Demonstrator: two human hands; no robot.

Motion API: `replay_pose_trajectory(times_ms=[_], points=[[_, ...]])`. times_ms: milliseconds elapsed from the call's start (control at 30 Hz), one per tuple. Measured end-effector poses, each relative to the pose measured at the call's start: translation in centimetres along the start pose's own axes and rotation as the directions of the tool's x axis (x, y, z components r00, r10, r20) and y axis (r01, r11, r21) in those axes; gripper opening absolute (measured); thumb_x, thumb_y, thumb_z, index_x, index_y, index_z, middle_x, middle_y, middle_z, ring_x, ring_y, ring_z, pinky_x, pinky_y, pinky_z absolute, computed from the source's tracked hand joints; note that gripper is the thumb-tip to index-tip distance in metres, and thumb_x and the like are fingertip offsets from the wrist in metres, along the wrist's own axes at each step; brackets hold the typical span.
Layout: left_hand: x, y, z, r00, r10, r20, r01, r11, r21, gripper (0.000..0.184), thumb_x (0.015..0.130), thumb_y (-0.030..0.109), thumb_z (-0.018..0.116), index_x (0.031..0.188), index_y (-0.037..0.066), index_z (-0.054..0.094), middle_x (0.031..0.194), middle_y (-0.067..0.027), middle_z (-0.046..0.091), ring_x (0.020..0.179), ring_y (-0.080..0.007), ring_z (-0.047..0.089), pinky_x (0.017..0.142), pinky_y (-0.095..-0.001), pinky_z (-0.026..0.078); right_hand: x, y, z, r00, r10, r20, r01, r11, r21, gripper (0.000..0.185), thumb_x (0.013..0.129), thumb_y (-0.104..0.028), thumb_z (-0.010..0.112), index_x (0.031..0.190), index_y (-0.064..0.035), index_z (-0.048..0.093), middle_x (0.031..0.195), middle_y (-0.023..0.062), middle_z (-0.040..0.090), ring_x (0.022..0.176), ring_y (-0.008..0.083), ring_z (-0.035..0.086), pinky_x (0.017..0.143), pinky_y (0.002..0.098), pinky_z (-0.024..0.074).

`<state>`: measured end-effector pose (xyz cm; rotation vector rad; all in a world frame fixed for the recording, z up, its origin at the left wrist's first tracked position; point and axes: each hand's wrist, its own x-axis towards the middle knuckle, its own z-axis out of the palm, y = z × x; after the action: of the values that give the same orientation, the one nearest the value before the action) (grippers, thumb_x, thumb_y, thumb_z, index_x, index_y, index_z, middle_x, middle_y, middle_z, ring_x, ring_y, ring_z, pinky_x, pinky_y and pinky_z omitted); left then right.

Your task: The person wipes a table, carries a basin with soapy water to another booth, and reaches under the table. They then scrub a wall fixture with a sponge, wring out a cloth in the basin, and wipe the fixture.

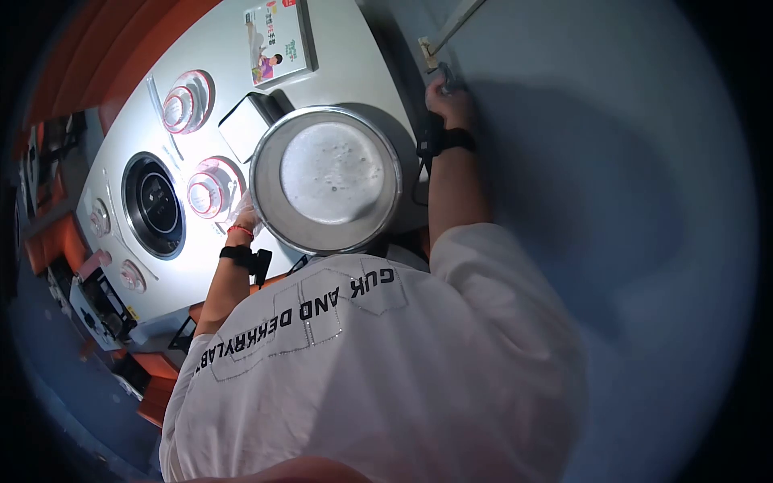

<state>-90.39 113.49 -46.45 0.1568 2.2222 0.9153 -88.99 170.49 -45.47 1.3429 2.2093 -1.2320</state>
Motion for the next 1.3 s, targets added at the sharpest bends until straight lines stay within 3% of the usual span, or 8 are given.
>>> replay_pose_trajectory(times_ms=[100,233,267,300,333,700,933,1300], points=[[1.1,-0.7,0.0,0.999,0.032,0.012,-0.032,0.999,0.015,0.028,0.083,0.012,0.071,0.108,0.0,0.066,0.101,-0.0156,0.071,0.088,-0.0229,0.066,0.075,-0.0363,0.053,-2.4,2.6,0.5,0.984,-0.02,-0.175,-0.037,0.949,-0.313,0.061,0.088,-0.054,0.049,0.116,-0.0036,0.068,0.116,0.0235,0.066,0.111,0.0429,0.061,0.094,0.0473,0.0508],[2.0,-0.6,-0.1,0.999,0.045,0.026,-0.045,0.999,0.0,0.028,0.082,0.013,0.072,0.107,0.0,0.067,0.1,-0.016,0.072,0.087,-0.023,0.067,0.074,-0.0367,0.053,-6.4,12.3,1.9,0.955,-0.255,-0.149,0.204,0.934,-0.294,0.047,0.09,-0.042,0.057,0.111,-0.0002,0.061,0.104,0.0214,0.069,0.093,0.0381,0.067,0.078,0.0452,0.0537],[2.0,-0.5,-0.1,0.999,0.04,0.028,-0.04,0.999,-0.009,0.029,0.082,0.013,0.072,0.107,0.0,0.068,0.099,-0.0163,0.072,0.087,-0.0232,0.067,0.074,-0.0369,0.053,-7.6,12.5,1.5,0.997,-0.069,-0.018,0.07,0.897,0.437,0.045,0.09,-0.041,0.056,0.111,-0.001,0.06,0.102,0.0195,0.067,0.091,0.0356,0.065,0.076,0.0439,0.0528],[2.0,-0.5,-0.2,0.999,0.039,0.031,-0.039,0.999,-0.013,0.029,0.082,0.014,0.072,0.107,0.0,0.068,0.099,-0.0165,0.072,0.087,-0.0234,0.067,0.074,-0.037,0.053,-8.9,12.5,1.0,0.977,-0.02,0.213,-0.189,0.379,0.906,0.042,0.091,-0.039,0.056,0.11,-0.0018,0.059,0.101,0.0176,0.065,0.088,0.0331,0.064,0.074,0.0427,0.052],[2.0,-0.4,-0.2,0.999,0.038,0.034,-0.038,0.999,-0.023,0.029,0.081,0.014,0.072,0.107,0.0,0.068,0.099,-0.0167,0.072,0.087,-0.0236,0.067,0.074,-0.0372,0.053,-9.9,12.3,0.3,0.904,-0.142,0.404,-0.428,-0.322,0.844,0.039,0.092,-0.037,0.055,0.11,-0.0026,0.058,0.099,0.0156,0.064,0.085,0.0307,0.062,0.072,0.0414,0.0512],[2.1,1.8,-1.2,0.996,0.086,0.02,-0.086,0.996,-0.016,0.032,0.08,0.021,0.073,0.105,0.001,0.07,0.096,-0.0196,0.071,0.087,-0.0304,0.068,0.074,-0.0394,0.053,-22.1,-2.7,-7.2,0.835,-0.423,0.351,-0.357,0.068,0.931,0.043,0.092,-0.025,0.054,0.125,0.0016,0.052,0.11,0.0222,0.062,0.097,0.0323,0.064,0.077,0.0425,0.0529],[4.1,-1.4,-0.7,0.996,0.084,0.014,-0.085,0.993,0.077,0.03,0.08,0.02,0.072,0.103,0.001,0.07,0.096,-0.0208,0.071,0.088,-0.0329,0.068,0.075,-0.0404,0.053,-22.9,-2.0,-6.7,0.675,-0.578,0.458,-0.444,0.176,0.878,0.045,0.092,-0.023,0.057,0.128,0.0035,0.05,0.114,0.0232,0.062,0.094,0.0325,0.067,0.073,0.0417,0.0553],[6.7,-4.3,0.0,0.998,0.062,0.002,-0.062,0.993,0.096,0.027,0.08,0.02,0.071,0.1,0.001,0.071,0.097,-0.0227,0.07,0.091,-0.037,0.068,0.077,-0.0421,0.053,-24.2,-0.9,-6.6,0.706,-0.542,0.456,-0.359,0.282,0.89,0.043,0.095,-0.019,0.06,0.13,0.0029,0.047,0.114,0.0241,0.062,0.095,0.0319,0.067,0.075,0.0406,0.0558]])
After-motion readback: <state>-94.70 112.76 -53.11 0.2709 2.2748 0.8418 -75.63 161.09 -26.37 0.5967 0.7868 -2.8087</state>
